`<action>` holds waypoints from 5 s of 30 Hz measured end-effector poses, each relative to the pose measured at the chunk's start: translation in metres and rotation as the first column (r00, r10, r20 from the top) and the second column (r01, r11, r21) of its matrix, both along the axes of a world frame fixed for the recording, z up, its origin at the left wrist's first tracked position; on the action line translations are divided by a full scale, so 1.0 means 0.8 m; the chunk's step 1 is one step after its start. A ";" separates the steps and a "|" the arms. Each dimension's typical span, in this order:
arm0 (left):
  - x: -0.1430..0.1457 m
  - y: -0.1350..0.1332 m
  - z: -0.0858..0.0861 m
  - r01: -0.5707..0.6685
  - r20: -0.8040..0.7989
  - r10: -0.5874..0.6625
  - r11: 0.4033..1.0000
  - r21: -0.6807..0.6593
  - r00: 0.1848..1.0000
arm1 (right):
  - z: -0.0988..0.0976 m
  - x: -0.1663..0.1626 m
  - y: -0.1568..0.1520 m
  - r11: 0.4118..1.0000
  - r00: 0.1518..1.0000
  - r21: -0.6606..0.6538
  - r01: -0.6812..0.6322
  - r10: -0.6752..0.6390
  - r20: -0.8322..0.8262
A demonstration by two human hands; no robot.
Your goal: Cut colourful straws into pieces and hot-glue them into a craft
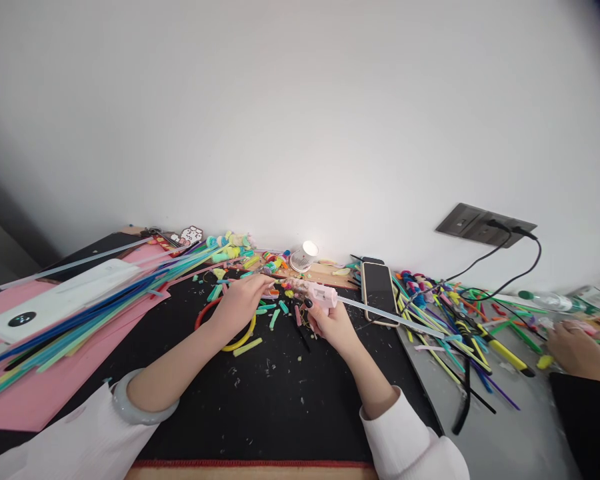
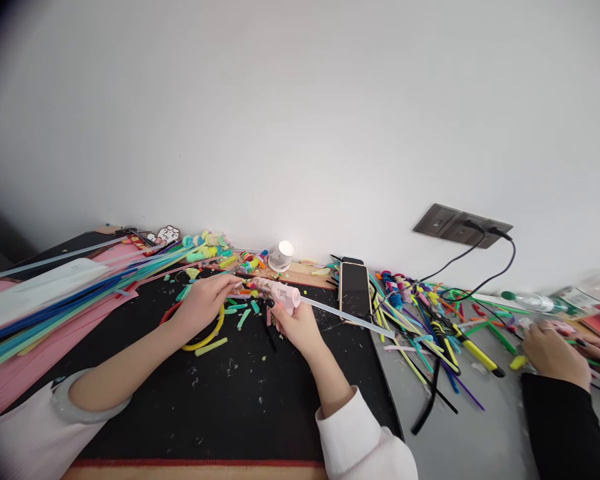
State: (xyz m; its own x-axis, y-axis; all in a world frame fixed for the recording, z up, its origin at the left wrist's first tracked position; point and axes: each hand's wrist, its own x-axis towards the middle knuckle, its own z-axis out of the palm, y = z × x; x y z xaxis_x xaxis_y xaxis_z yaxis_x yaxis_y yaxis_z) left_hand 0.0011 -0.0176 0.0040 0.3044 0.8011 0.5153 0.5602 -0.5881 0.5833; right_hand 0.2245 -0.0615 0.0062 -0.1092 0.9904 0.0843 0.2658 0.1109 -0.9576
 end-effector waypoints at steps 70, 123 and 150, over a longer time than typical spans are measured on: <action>0.000 0.002 -0.006 -0.079 -0.035 0.088 0.975 0.210 0.995 | 0.010 0.000 -0.003 0.934 0.874 0.351 0.072 -0.229 0.429; -0.006 0.008 -0.008 -0.087 0.005 0.088 0.971 0.222 0.996 | 0.017 0.015 0.004 0.936 0.746 0.293 0.197 -0.337 0.575; -0.001 0.006 -0.004 -0.060 -0.011 0.064 0.975 0.213 0.998 | -0.005 -0.021 -0.004 0.872 0.606 0.488 -0.031 -0.372 0.704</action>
